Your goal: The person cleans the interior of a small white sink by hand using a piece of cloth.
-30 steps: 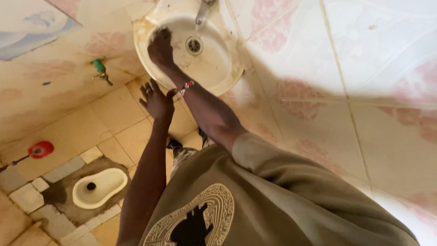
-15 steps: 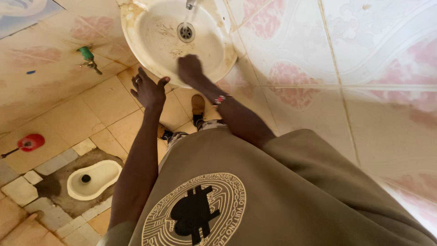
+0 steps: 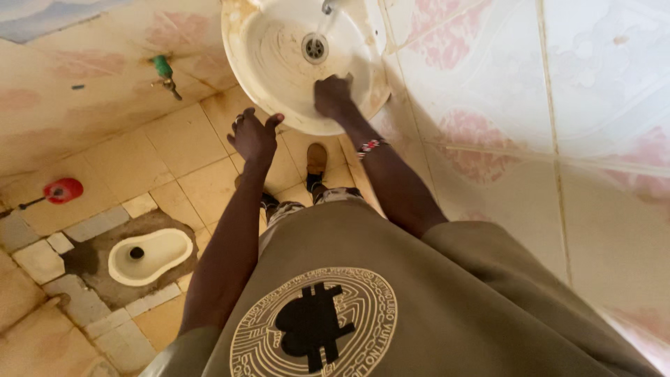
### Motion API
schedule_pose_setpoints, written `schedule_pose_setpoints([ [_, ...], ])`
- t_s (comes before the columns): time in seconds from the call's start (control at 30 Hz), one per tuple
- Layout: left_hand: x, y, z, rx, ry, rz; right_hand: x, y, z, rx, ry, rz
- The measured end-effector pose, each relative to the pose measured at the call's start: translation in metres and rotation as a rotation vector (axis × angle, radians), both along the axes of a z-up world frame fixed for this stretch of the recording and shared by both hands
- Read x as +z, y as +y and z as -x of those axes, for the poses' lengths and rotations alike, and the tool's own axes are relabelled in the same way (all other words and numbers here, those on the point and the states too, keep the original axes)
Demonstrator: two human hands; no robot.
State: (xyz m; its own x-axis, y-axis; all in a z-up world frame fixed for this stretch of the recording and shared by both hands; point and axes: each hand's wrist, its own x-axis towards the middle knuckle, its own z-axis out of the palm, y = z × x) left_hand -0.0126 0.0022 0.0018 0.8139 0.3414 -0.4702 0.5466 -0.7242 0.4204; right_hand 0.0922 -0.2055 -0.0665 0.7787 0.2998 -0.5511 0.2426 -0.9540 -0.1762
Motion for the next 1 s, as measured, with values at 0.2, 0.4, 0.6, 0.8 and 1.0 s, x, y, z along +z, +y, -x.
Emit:
schedule_pose_setpoints([
  [0.2,-0.013,-0.004,-0.003,0.015,-0.086,-0.09,-0.034,0.088,-0.074,-0.16,-0.346,-0.675],
  [0.4,0.001,-0.002,-0.006,0.005,-0.041,-0.057,0.004,0.016,-0.024,0.063,0.068,-0.235],
  [0.6,0.006,0.0,-0.006,-0.046,-0.093,-0.128,-0.041,0.016,-0.008,0.032,-0.151,-0.092],
  [0.8,0.003,0.002,-0.005,-0.108,-0.181,-0.142,-0.03,0.075,-0.031,-0.181,-0.299,-0.714],
  [1.0,0.001,0.008,-0.003,-0.142,-0.168,-0.079,0.015,-0.049,0.027,-0.03,0.2,-0.257],
])
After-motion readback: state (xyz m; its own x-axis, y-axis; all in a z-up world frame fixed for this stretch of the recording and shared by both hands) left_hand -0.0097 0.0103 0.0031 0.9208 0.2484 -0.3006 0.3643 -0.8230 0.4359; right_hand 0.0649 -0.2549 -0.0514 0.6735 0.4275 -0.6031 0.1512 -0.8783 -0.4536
